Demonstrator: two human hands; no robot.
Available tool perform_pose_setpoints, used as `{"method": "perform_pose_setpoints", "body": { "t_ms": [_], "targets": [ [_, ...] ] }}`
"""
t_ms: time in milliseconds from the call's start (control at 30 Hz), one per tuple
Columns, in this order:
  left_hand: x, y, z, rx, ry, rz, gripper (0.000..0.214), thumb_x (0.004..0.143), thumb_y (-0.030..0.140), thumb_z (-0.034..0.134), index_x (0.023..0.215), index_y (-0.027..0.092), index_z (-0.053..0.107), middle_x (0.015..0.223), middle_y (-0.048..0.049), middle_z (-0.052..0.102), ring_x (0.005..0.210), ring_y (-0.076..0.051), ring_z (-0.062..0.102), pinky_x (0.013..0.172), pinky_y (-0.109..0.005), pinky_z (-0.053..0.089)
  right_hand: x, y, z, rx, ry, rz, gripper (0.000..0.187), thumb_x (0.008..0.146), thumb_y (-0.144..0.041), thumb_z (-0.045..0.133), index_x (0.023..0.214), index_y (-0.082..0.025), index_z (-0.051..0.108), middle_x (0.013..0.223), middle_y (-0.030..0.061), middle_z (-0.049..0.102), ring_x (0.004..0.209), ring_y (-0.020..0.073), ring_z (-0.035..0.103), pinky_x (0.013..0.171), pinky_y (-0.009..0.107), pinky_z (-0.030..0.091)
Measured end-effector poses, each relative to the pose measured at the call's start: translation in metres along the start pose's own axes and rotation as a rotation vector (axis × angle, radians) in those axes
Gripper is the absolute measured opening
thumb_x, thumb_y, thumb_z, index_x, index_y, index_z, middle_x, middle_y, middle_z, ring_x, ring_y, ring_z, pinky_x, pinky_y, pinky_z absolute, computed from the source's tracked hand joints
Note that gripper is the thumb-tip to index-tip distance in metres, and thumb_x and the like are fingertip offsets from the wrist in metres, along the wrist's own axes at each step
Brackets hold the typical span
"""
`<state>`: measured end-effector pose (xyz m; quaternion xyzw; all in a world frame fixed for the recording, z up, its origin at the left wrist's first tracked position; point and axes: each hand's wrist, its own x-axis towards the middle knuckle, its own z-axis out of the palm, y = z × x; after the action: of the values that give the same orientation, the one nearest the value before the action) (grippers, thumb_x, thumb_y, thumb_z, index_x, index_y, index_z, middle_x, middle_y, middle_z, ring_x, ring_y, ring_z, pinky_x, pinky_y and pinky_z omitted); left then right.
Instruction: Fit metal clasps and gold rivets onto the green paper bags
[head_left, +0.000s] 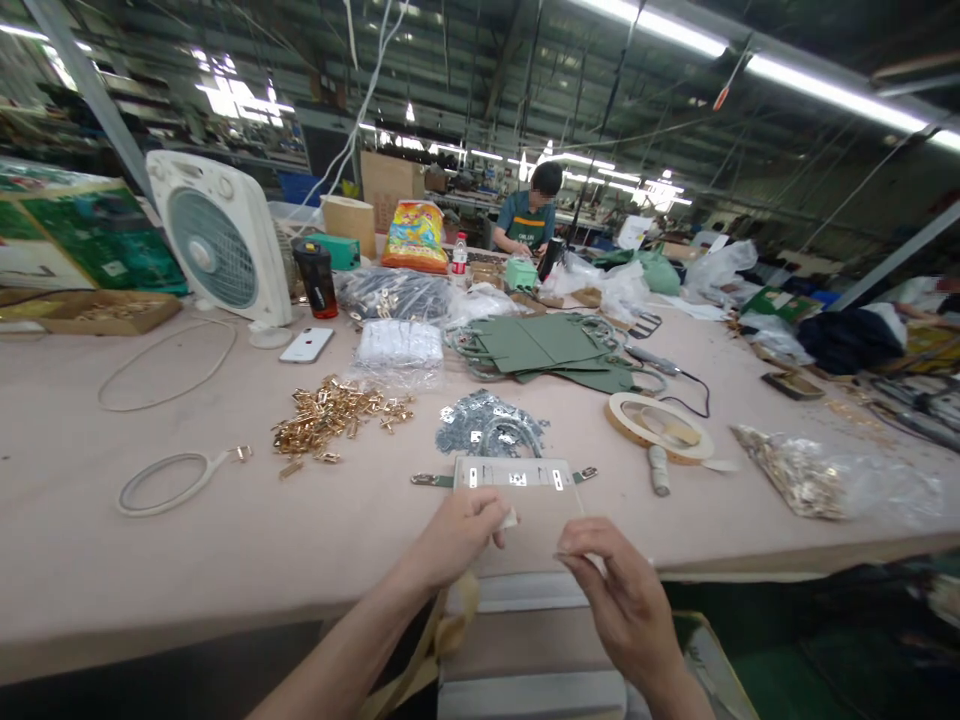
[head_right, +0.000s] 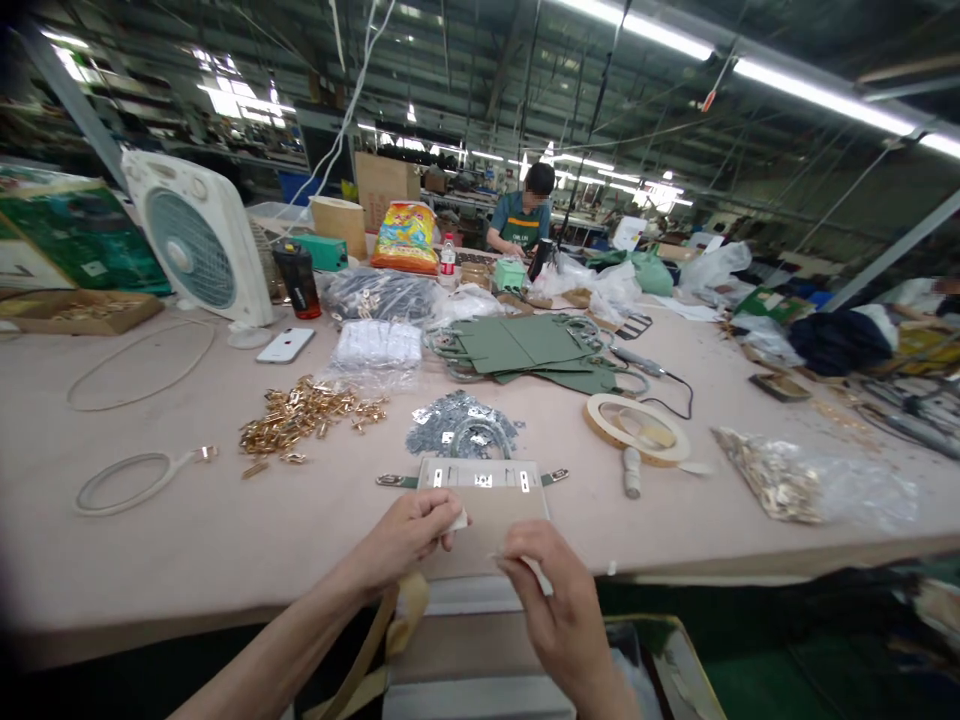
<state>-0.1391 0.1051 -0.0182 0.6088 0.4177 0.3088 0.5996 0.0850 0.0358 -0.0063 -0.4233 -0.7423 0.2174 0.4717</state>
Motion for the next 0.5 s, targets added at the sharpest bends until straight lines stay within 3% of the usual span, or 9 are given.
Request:
{"method": "perform_pose_setpoints", "body": {
  "t_ms": [67, 167, 300, 500],
  "targets": [
    [0.006, -0.011, 0.000, -0.009, -0.030, -0.021, 0.039, 0.094, 0.047, 0.050, 0.093, 0.015, 0.071, 0.070, 0.0006, 0.064, 0.051, -0.010, 0.042, 0.050, -0.022, 0.031, 0.006, 0.018, -0.018, -0.004, 0.075, 0.138, 0.006, 0.102, -0.023, 0.058, 0.105, -0.026, 0.063, 0.097, 0.0051, 0.065, 0.094, 0.0207, 0.063, 0.083, 0.032, 0.051],
    [0.011, -0.026, 0.006, 0.023, -0.119, -0.010, 0.041, 0.095, 0.050, 0.048, 0.098, 0.015, 0.069, 0.075, -0.0003, 0.066, 0.050, -0.010, 0.047, 0.048, -0.021, 0.033, 0.026, 0.050, -0.041, -0.029, 0.095, 0.260, 0.013, 0.102, -0.036, 0.059, 0.104, -0.025, 0.066, 0.111, 0.0077, 0.066, 0.108, 0.0231, 0.062, 0.092, 0.034, 0.051],
    [0.015, -0.040, 0.017, 0.155, -0.169, 0.002, 0.039, 0.097, 0.048, 0.046, 0.085, 0.016, 0.066, 0.072, -0.0008, 0.066, 0.053, -0.011, 0.051, 0.052, -0.022, 0.037, 0.054, 0.089, -0.049, -0.068, -0.055, 0.328, 0.023, 0.097, -0.045, 0.060, 0.095, -0.024, 0.069, 0.130, 0.0102, 0.060, 0.127, 0.0266, 0.055, 0.101, 0.038, 0.048],
    [0.015, -0.041, 0.020, 0.225, -0.181, 0.006, 0.036, 0.097, 0.043, 0.045, 0.084, 0.017, 0.066, 0.073, -0.0005, 0.069, 0.053, -0.012, 0.053, 0.054, -0.022, 0.038, 0.074, 0.124, -0.043, -0.055, -0.261, 0.422, 0.026, 0.092, -0.047, 0.062, 0.087, -0.023, 0.069, 0.130, 0.0108, 0.063, 0.127, 0.0279, 0.056, 0.110, 0.043, 0.041]
  ]
}}
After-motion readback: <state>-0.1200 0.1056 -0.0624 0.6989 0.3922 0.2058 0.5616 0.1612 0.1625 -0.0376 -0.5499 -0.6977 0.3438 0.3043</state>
